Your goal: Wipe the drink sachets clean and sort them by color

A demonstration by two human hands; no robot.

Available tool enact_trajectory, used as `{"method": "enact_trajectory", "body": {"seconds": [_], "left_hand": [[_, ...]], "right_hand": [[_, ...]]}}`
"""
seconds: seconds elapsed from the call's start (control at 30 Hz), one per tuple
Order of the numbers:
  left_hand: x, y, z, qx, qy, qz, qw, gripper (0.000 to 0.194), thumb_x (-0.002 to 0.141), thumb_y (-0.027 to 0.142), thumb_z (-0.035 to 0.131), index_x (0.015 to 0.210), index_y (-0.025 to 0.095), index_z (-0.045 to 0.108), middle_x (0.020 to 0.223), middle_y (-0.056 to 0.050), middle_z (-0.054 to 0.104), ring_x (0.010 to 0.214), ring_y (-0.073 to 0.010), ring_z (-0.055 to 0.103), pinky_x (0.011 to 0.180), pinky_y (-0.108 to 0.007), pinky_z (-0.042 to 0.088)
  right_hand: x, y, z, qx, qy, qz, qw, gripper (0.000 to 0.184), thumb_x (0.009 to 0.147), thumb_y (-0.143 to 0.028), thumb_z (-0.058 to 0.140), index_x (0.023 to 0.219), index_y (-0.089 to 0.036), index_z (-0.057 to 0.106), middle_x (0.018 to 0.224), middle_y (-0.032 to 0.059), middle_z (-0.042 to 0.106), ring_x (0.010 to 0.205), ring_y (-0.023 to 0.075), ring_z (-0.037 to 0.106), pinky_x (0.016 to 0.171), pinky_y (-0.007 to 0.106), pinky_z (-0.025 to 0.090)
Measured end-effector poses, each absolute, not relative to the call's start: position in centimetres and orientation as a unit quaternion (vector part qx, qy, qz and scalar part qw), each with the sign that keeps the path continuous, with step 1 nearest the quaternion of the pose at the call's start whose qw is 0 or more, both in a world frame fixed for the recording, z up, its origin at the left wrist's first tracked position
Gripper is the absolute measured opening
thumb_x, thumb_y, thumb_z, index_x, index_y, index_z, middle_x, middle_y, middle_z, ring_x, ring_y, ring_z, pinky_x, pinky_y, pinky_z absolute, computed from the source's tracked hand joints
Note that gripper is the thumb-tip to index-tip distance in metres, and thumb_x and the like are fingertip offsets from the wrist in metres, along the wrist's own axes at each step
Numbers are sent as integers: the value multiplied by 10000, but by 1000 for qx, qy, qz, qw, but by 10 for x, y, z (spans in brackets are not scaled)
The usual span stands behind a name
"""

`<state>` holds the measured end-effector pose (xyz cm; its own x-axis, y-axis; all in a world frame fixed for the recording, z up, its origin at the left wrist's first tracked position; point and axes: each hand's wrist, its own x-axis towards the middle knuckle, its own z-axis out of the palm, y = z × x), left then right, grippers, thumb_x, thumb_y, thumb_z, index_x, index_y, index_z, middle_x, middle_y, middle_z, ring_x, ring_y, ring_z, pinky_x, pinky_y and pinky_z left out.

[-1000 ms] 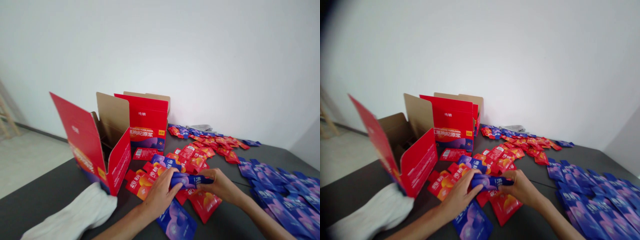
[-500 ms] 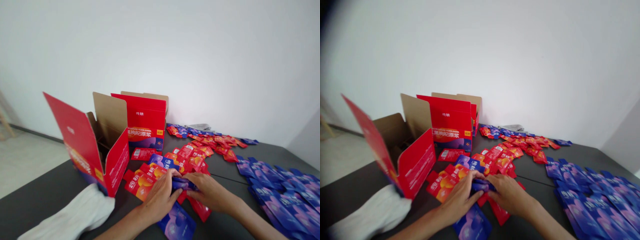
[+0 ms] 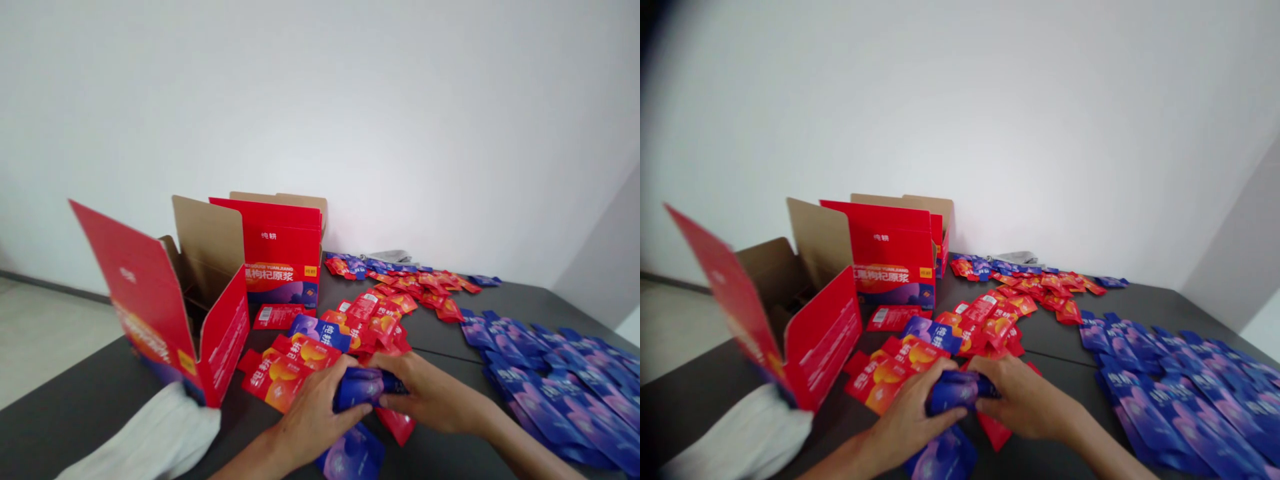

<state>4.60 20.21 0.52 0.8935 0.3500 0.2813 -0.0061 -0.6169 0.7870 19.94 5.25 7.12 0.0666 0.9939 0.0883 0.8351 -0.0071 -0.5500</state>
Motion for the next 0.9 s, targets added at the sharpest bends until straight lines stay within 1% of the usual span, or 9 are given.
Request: {"method": "enact_trajectory", "body": {"seconds": [0.07, 0.23, 0.33, 0.43, 0.53, 0.6, 0.67, 0.73, 0.9], "left_hand": [[45, 201, 6, 875, 102, 214, 423, 372, 788, 459, 672, 1086, 263, 568, 1039, -25, 667, 966, -239, 619, 857, -342, 458], [45, 198, 7, 860, 117, 233, 439, 311, 819, 441, 642, 1032, 231, 555, 1004, -41, 667, 924, -220, 631, 807, -312, 485], [44, 197, 4, 849, 126, 264, 441, 300, 809, 414, 650, 1024, 224, 562, 975, -43, 663, 909, -222, 634, 797, -320, 502], [45, 198, -1, 825, 147, 304, 454, 332, 779, 392, 668, 1040, 215, 563, 1007, -54, 659, 962, -246, 630, 851, -367, 508], [47, 198, -3, 772, 190, 339, 503, 428, 722, 395, 712, 1074, 205, 558, 1078, -72, 655, 1019, -275, 626, 898, -412, 510], [49, 198, -2, 722, 208, 349, 560, 503, 702, 408, 726, 1121, 197, 543, 1092, -75, 661, 1009, -280, 642, 889, -420, 528], [51, 196, 1, 674, 216, 350, 614, 570, 691, 417, 733, 1169, 187, 523, 1093, -75, 672, 994, -278, 658, 882, -418, 541], [52, 192, 4, 642, 224, 352, 643, 598, 673, 416, 747, 1176, 178, 528, 1083, -72, 685, 989, -277, 667, 882, -411, 546], [52, 183, 2, 634, 241, 388, 624, 539, 662, 424, 748, 1116, 183, 588, 1035, -57, 709, 981, -276, 674, 871, -392, 554]], "right_hand": [[194, 53, 71, -682, -660, 190, 251, 223, 791, -161, 586, 1009, -209, 589, 947, -7, 657, 822, 132, 580, 693, 204, 410], [202, 54, 76, -669, -633, 239, 309, 278, 744, -166, 629, 1019, -197, 602, 889, -29, 645, 758, 118, 552, 649, 196, 403], [220, 51, 78, -636, -621, 331, 318, 277, 728, -198, 677, 1004, -185, 650, 831, -42, 641, 699, 104, 532, 614, 190, 395], [237, 50, 71, -582, -579, 440, 364, 235, 737, -263, 717, 942, -151, 688, 811, -28, 654, 696, 107, 543, 664, 213, 424], [244, 55, 59, -553, -526, 458, 456, 203, 717, -277, 754, 847, -129, 708, 806, -1, 683, 702, 120, 579, 708, 246, 447], [241, 62, 50, -531, -463, 433, 562, 184, 699, -268, 775, 801, -134, 702, 783, 8, 694, 686, 127, 601, 712, 263, 462], [232, 70, 41, -486, -373, 414, 673, 202, 687, -265, 789, 829, -156, 697, 826, 13, 708, 707, 133, 624, 751, 287, 479], [216, 77, 32, -437, -283, 410, 749, 214, 691, -271, 790, 856, -177, 691, 878, 10, 713, 762, 135, 637, 814, 300, 480], [164, 85, 16, -352, -154, 463, 799, 247, 774, -373, 720, 937, -195, 663, 960, 28, 704, 902, 172, 636, 895, 352, 467]]}}
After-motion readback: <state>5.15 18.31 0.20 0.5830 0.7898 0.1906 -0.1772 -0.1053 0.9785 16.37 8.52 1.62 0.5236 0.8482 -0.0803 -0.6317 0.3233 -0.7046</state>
